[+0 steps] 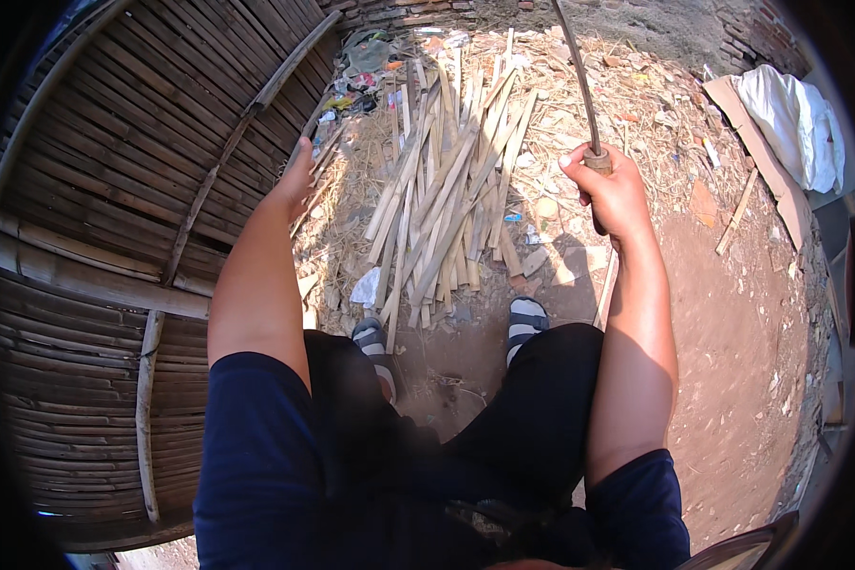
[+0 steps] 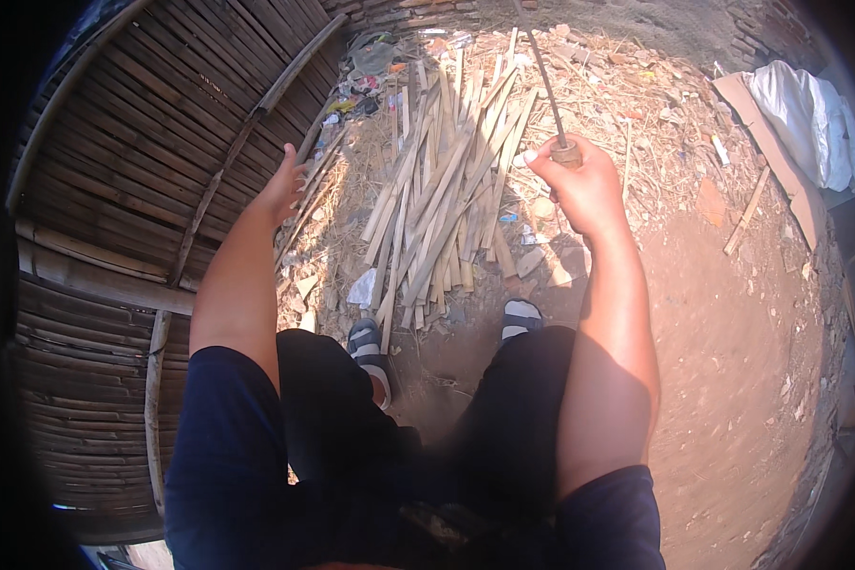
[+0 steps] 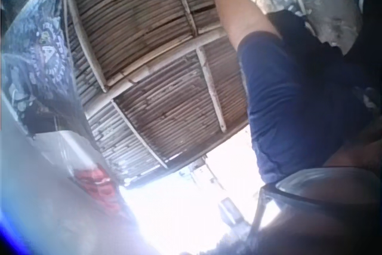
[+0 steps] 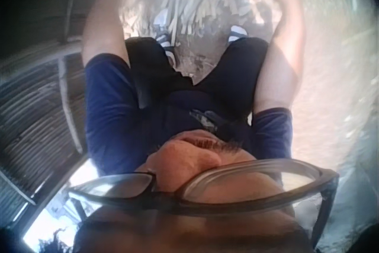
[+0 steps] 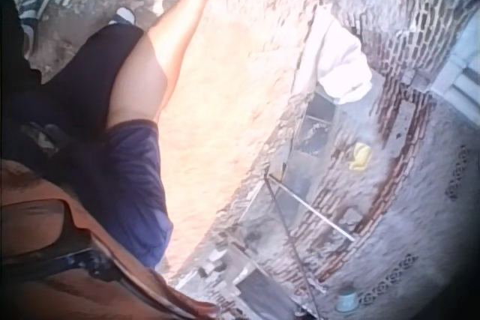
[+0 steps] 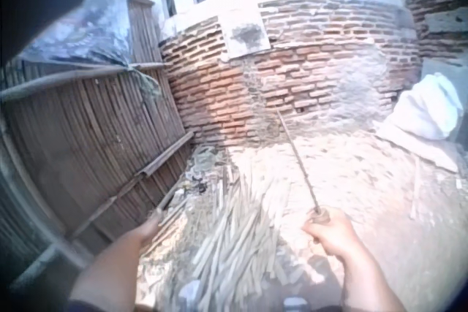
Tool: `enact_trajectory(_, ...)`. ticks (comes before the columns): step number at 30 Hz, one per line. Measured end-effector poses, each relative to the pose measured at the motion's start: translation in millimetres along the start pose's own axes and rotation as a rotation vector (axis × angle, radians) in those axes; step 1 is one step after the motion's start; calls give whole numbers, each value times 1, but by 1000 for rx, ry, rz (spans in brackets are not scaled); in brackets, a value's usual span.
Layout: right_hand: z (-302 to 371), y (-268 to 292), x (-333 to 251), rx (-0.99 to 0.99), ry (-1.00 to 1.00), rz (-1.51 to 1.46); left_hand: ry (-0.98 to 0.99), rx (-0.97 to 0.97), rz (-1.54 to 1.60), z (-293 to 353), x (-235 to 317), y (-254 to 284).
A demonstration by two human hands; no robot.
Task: The person uses a cleaver-like tool to shave thin strips of wood while sitting on the ground, smoothing the edges and surfaces of the pieces one by one.
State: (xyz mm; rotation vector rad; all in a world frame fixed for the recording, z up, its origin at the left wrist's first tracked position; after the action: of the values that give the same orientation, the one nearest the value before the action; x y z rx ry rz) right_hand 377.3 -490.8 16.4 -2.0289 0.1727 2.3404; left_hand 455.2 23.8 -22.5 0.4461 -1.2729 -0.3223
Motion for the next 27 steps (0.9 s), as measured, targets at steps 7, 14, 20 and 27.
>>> enact_trajectory(7, -6, -19, 15, -82, -102, 20, 254, 29, -429, 80, -144, 72)
enact_trajectory(14, -20, -32, 32, 25, -185, 242, 509, -141, -566, 149, -330, 116)
enact_trajectory(20, -20, -51, 24, 127, -330, 426, 444, -38, -599, 144, -411, 139)
enact_trajectory(27, -33, -65, 31, 162, -321, 494, 469, 239, -698, 117, -514, 184)
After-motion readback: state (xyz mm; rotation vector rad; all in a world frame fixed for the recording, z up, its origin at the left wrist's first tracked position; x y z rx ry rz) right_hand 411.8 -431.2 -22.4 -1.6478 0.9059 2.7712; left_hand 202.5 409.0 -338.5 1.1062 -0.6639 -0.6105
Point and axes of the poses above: each hand's wrist, its own z-axis away from the middle knuckle, its own y-axis out of the back of the hand, x = y × z, the point moved 7 cm from there along -z, towards the middle knuckle, and after that the axes turned 15 degrees about -y, right-handed, at the moved point
